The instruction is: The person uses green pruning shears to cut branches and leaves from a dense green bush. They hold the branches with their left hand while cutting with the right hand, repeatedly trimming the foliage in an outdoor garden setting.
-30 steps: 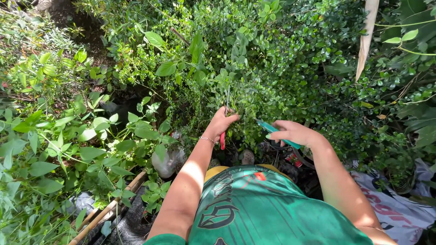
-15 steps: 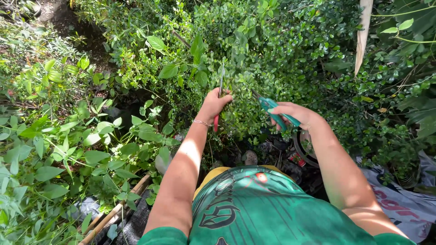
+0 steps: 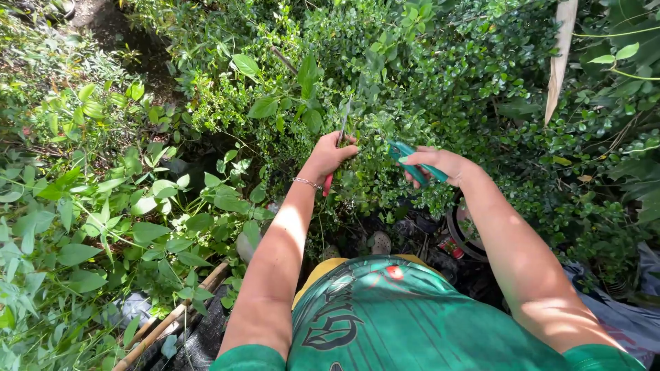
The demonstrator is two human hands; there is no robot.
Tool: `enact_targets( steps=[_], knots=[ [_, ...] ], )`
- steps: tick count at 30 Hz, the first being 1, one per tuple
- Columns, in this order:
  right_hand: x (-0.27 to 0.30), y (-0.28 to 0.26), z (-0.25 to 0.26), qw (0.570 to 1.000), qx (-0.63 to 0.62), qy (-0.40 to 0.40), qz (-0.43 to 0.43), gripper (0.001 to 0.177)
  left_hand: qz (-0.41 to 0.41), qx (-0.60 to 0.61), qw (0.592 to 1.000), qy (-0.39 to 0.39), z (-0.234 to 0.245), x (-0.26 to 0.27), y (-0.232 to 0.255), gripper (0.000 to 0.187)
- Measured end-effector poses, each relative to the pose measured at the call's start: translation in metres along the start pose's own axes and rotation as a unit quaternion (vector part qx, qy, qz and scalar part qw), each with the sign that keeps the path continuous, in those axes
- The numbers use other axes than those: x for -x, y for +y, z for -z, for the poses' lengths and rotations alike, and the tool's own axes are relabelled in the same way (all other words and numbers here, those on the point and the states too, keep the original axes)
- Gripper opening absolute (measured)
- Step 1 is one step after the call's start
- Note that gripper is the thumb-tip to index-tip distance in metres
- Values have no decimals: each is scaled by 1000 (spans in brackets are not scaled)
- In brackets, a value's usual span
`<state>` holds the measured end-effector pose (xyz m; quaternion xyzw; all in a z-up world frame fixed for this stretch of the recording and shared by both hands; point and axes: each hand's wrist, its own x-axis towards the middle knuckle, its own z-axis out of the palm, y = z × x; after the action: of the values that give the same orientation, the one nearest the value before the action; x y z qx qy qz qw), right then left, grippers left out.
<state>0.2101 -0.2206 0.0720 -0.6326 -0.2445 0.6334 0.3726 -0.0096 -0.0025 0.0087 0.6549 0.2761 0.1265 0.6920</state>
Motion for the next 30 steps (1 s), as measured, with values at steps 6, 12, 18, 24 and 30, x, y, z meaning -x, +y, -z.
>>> enact_targets(
  steps=[6,12,18,24,30],
  knots=[
    [21,-12,-9,998,57,11,-23,43,8,14,1000,11,12,6,-3,28],
    [40,21,-2,999,27,9,-24,42,28,-7,997,74,28,16,-19,27],
    [71,41,-2,996,-15,-70,-52,47,78,70,989,102,34,39,-38,22],
    [92,46,-10,964,-123,-230,57,66,81,43,996,13,13,50,-70,23],
    [87,54,-35,961,-105,-249,60,73,96,97,991,4,-2,43,-85,39]
  ],
)
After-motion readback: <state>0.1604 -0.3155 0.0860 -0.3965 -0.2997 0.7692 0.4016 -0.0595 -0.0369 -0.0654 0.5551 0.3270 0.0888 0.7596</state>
